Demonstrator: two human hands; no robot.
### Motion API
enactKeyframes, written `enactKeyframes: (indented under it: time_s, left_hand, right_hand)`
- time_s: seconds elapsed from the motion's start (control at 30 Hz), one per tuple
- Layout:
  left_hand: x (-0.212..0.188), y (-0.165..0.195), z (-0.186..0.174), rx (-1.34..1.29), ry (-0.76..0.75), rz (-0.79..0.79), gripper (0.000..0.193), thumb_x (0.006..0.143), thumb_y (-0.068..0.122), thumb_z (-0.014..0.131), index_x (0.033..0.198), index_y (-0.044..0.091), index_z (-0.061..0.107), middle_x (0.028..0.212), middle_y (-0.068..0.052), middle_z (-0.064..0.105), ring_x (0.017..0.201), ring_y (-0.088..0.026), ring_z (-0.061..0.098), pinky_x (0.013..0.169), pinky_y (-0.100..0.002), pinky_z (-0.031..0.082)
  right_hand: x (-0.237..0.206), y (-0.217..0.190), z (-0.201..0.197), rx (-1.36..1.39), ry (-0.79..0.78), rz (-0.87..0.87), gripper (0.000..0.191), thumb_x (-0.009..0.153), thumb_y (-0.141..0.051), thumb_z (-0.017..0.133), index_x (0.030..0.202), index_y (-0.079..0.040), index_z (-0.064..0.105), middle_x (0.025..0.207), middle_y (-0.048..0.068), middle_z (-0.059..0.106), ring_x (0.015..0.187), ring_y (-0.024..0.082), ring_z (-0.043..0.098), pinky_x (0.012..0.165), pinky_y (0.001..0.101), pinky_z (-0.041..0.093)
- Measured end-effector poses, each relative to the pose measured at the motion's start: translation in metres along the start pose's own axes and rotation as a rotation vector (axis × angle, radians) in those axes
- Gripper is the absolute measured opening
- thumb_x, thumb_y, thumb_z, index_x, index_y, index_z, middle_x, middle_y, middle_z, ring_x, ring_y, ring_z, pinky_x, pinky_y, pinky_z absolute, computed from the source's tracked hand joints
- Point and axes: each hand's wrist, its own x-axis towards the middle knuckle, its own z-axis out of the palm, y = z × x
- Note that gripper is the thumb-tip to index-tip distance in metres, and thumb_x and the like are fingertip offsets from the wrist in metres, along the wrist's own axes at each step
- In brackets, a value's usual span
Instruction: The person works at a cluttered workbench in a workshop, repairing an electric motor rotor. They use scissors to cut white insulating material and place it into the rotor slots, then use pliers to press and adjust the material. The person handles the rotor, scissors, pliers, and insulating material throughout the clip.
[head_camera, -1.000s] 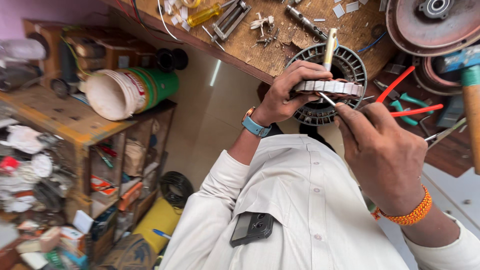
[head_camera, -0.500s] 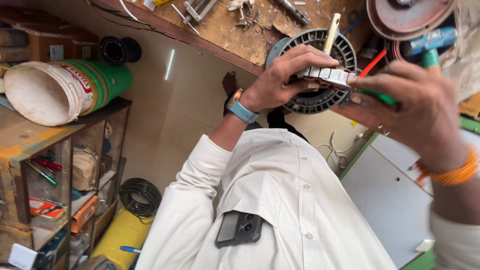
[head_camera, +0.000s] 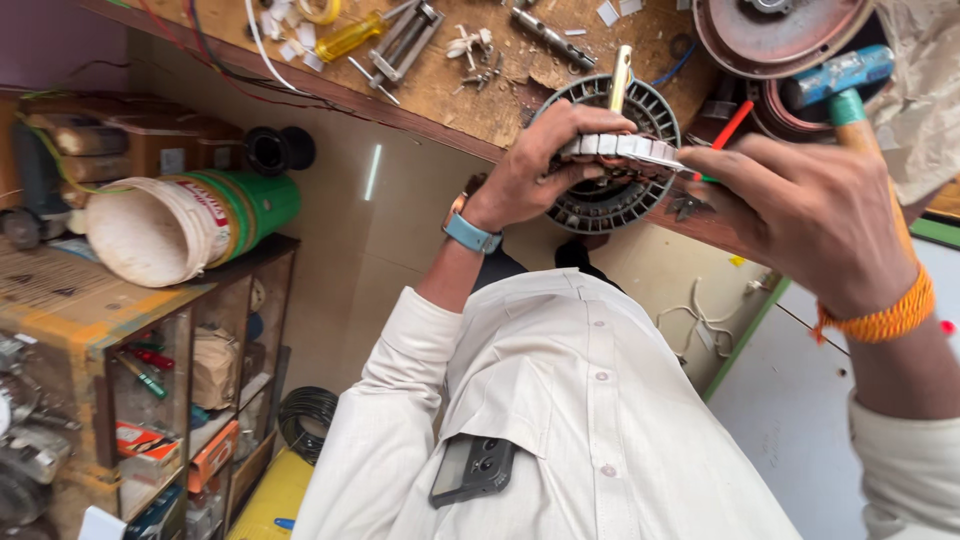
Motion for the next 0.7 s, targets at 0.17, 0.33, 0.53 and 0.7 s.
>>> enactKeyframes:
  time_s: [0.17, 0.33, 0.53, 0.7]
  left_hand:
    - [-0.003, 0.023, 0.009, 0.189, 0.039, -0.009, 0.053, 0.089, -0.001, 0.079, 0.137, 0.01, 0.06, 0.135, -0.004, 0.066, 0.121, -0.026, 0.063, 0.106, -0.04, 0.05]
    - [-0.003, 0.035, 0.002, 0.076, 0.008, -0.187, 0.057, 0.092, 0.014, 0.081, 0.144, 0.011, 0.058, 0.133, -0.004, 0.071, 0.116, -0.021, 0.065, 0.108, -0.035, 0.051]
    - [-0.002, 0.04, -0.007, -0.152, -0.02, -0.38, 0.046, 0.104, 0.028, 0.07, 0.146, 0.011, 0.06, 0.135, -0.007, 0.073, 0.125, -0.017, 0.068, 0.114, -0.034, 0.052]
    - [-0.003, 0.042, -0.009, -0.091, -0.033, -0.459, 0.043, 0.101, 0.025, 0.072, 0.14, 0.008, 0.065, 0.13, -0.011, 0.075, 0.12, -0.018, 0.07, 0.109, -0.034, 0.053]
  right_hand:
    - [-0.048, -0.003, 0.043, 0.504, 0.309, 0.365, 0.027, 0.101, -0.025, 0.076, 0.113, -0.005, 0.062, 0.085, 0.005, 0.063, 0.068, 0.015, 0.061, 0.063, 0.0293, 0.048]
    - [-0.045, -0.018, 0.096, 0.581, 0.463, 0.347, 0.03, 0.098, -0.022, 0.084, 0.097, -0.001, 0.062, 0.087, 0.009, 0.064, 0.073, 0.018, 0.061, 0.062, 0.031, 0.048]
    - [-0.015, -0.023, 0.089, 0.622, 0.483, 0.331, 0.032, 0.097, -0.025, 0.082, 0.115, -0.002, 0.07, 0.107, 0.016, 0.069, 0.09, 0.022, 0.066, 0.077, 0.0355, 0.053]
    - [0.019, -0.004, 0.064, 0.853, -0.089, 0.564, 0.043, 0.091, -0.025, 0.08, 0.129, -0.006, 0.071, 0.082, 0.012, 0.068, 0.07, 0.014, 0.056, 0.065, 0.0316, 0.048]
